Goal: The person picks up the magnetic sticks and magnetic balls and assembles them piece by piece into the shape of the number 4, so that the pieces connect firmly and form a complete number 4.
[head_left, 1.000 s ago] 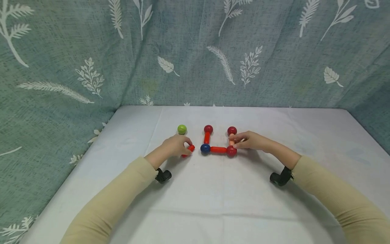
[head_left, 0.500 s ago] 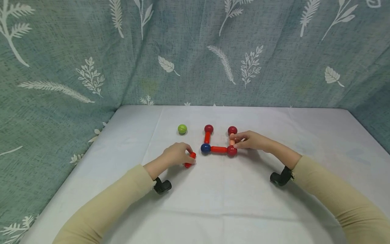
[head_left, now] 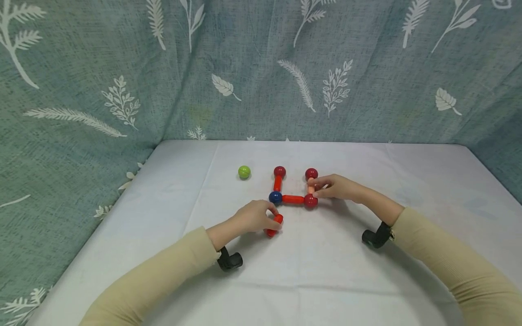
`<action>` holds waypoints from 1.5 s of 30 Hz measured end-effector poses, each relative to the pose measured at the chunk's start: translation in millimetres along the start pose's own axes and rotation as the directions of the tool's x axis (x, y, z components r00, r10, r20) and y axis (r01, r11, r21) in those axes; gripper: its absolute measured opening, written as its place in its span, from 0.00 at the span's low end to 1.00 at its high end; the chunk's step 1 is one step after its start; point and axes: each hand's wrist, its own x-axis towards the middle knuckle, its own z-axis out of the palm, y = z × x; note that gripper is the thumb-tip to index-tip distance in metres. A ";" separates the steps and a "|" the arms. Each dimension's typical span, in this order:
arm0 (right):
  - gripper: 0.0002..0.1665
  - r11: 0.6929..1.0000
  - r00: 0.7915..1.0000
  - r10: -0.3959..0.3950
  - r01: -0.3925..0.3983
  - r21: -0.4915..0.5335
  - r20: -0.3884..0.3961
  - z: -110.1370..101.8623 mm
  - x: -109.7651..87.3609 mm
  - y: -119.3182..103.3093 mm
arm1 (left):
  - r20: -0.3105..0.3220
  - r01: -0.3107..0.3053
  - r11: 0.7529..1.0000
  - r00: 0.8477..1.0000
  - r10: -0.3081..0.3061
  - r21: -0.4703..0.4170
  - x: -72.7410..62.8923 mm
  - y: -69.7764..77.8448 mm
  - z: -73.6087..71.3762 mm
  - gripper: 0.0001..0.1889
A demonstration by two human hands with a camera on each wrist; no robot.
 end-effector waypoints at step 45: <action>0.31 0.999 0.999 -0.037 0.037 0.020 0.005 -1.0 -0.8 1.5 | -0.068 -0.039 0.893 0.998 0.010 -0.448 20.7 45.5 35.2 0.19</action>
